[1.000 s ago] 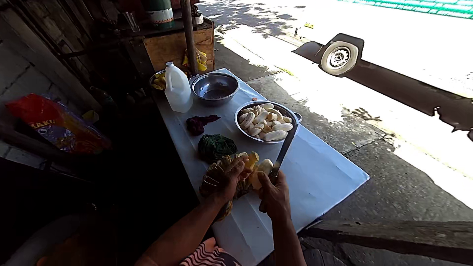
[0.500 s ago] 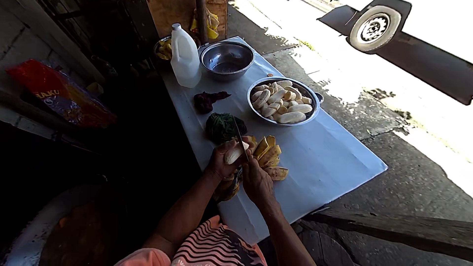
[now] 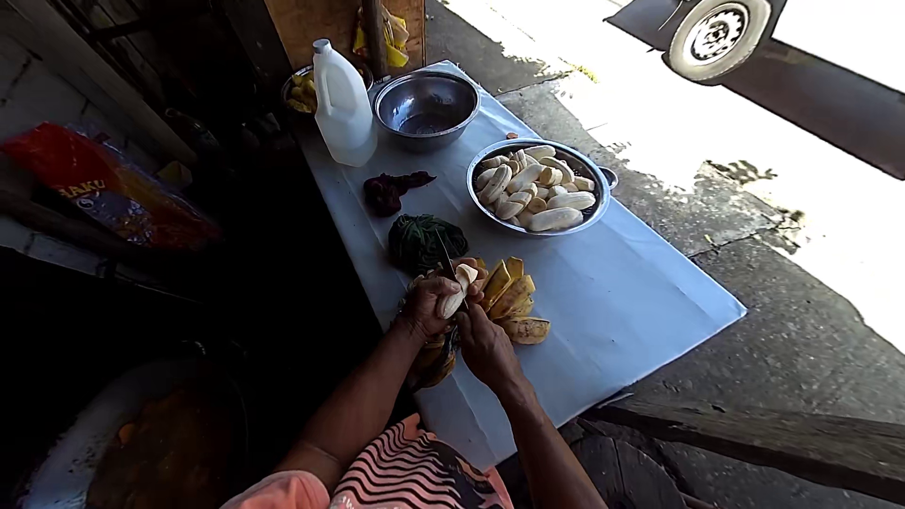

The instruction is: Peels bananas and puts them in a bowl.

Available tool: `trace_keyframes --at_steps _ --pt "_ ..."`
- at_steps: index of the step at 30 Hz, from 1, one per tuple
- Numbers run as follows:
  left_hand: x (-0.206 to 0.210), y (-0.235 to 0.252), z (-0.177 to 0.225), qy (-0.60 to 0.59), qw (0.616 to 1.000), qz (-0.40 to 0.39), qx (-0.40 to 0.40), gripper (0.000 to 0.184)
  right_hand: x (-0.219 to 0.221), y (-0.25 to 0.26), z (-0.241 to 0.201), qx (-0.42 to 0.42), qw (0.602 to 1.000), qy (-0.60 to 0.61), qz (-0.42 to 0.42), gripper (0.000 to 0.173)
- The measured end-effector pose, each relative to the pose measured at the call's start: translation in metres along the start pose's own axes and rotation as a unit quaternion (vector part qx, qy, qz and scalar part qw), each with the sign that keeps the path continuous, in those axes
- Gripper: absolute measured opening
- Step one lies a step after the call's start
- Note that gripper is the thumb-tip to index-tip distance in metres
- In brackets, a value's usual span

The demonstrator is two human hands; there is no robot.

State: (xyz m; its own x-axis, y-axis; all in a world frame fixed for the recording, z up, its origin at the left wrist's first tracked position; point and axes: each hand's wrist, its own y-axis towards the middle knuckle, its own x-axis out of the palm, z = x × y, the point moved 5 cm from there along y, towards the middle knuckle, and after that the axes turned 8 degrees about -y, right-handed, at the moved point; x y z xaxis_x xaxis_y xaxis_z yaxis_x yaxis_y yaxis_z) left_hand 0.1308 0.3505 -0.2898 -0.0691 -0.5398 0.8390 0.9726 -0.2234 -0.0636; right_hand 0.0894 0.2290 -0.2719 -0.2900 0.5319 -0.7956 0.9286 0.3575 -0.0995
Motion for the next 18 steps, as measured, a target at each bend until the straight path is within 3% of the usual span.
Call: trace_keyframes --at_steps 3,6,10,12,15,18 --pt "0.0 0.004 0.003 -0.047 0.998 0.03 0.017 0.042 -0.017 -0.007 -0.009 -0.021 0.998 0.029 0.058 0.039" --pt "0.007 0.012 0.005 -0.037 0.998 0.058 0.006 0.073 0.001 0.0 -0.008 -0.009 0.999 0.026 -0.016 0.04" --pt "0.012 0.024 -0.001 0.005 0.999 0.035 0.004 0.065 -0.002 0.02 0.01 -0.002 0.993 0.103 -0.051 0.066" --pt "0.022 0.031 -0.007 0.027 0.999 0.026 0.006 0.069 -0.016 0.029 0.018 0.028 0.987 0.157 0.024 0.061" --pt "0.051 0.055 -0.009 0.001 0.999 0.036 0.012 0.056 -0.041 0.037 0.028 0.056 0.946 0.267 0.174 0.04" --pt "0.077 0.108 0.009 0.029 0.987 0.147 0.048 0.041 -0.057 0.033 0.044 0.045 0.878 0.411 0.241 0.032"
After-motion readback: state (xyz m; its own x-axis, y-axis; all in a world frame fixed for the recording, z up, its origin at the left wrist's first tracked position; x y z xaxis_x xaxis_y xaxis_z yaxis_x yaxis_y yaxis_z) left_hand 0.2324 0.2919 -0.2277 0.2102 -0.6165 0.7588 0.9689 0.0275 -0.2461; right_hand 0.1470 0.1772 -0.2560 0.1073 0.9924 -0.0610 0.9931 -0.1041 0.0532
